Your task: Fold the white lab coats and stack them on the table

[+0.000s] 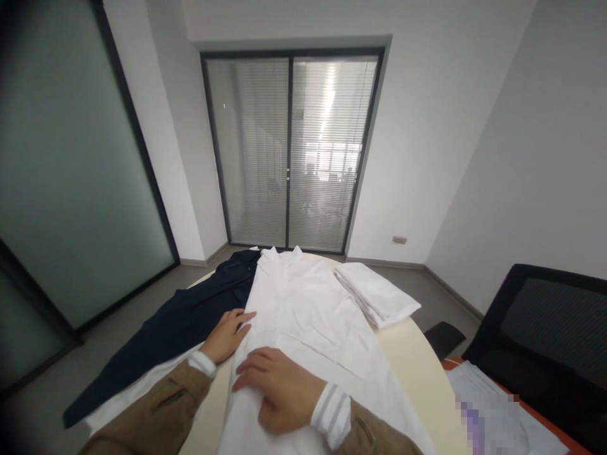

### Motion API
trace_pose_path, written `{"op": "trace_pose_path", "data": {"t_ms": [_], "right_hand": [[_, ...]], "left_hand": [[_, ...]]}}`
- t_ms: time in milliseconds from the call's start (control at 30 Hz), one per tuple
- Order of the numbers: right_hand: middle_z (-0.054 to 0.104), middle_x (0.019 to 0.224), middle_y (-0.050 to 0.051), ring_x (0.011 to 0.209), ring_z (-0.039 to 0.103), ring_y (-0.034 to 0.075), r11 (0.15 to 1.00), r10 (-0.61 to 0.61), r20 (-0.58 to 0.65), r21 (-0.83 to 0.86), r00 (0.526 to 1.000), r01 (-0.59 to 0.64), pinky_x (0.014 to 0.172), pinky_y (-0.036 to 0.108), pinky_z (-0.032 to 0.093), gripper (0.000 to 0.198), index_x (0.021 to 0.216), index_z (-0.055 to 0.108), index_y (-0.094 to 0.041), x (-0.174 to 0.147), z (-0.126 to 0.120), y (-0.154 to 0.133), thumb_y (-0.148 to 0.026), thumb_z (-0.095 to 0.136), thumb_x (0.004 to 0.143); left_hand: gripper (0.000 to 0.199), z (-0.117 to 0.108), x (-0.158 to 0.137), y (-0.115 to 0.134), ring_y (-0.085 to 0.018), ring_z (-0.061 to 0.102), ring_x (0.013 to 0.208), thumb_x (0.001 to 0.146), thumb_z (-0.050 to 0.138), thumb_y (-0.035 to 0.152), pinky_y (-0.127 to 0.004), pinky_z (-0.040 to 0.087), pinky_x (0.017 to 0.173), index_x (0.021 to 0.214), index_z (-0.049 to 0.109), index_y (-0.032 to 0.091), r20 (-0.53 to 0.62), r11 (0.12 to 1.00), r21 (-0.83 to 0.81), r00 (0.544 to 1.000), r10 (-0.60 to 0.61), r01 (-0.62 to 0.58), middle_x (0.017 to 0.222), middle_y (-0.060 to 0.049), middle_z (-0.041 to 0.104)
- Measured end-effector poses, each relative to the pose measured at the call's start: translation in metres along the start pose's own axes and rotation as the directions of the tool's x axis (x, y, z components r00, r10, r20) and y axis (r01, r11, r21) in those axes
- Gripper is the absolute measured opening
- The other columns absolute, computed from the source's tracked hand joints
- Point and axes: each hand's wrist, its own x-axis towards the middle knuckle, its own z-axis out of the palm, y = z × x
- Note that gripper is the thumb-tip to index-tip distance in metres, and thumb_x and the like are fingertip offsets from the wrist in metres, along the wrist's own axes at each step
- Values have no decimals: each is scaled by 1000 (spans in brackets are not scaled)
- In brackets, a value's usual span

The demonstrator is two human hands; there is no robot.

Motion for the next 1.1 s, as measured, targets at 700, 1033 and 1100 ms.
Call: {"op": "trace_pose_path", "data": {"t_ms": [700, 1033, 1100], "right_hand": [[63, 71, -2, 60, 50, 11, 905, 424, 99, 1, 900, -426, 58, 21, 37, 22, 81, 68, -19, -25, -9, 27, -11, 51, 70], [59, 88, 1, 83, 53, 14, 966, 236, 215, 50, 948, -252, 67, 20, 41, 18, 67, 74, -19, -36, -9, 24, -6, 62, 62], [55, 85, 0, 81, 51, 13, 964, 217, 289, 86, 932, -251, 64, 19, 39, 14, 69, 75, -17, -36, -9, 25, -8, 67, 61]], "left_hand": [[50, 4, 0, -3, -29, 47, 125, 82, 60, 28, -44, 35, 110, 132, 60, 22, 10, 1000, 15, 1000, -14, 14, 133, -12, 53], [51, 6, 0, -4, -29, 46, 127, 84, 60, 28, -43, 34, 111, 134, 58, 20, 30, 999, 39, 999, -14, 13, 135, -12, 51], [51, 7, 0, -6, -28, 46, 126, 84, 60, 28, -43, 34, 111, 135, 58, 21, 33, 999, 46, 999, -11, 9, 135, -12, 51]]}}
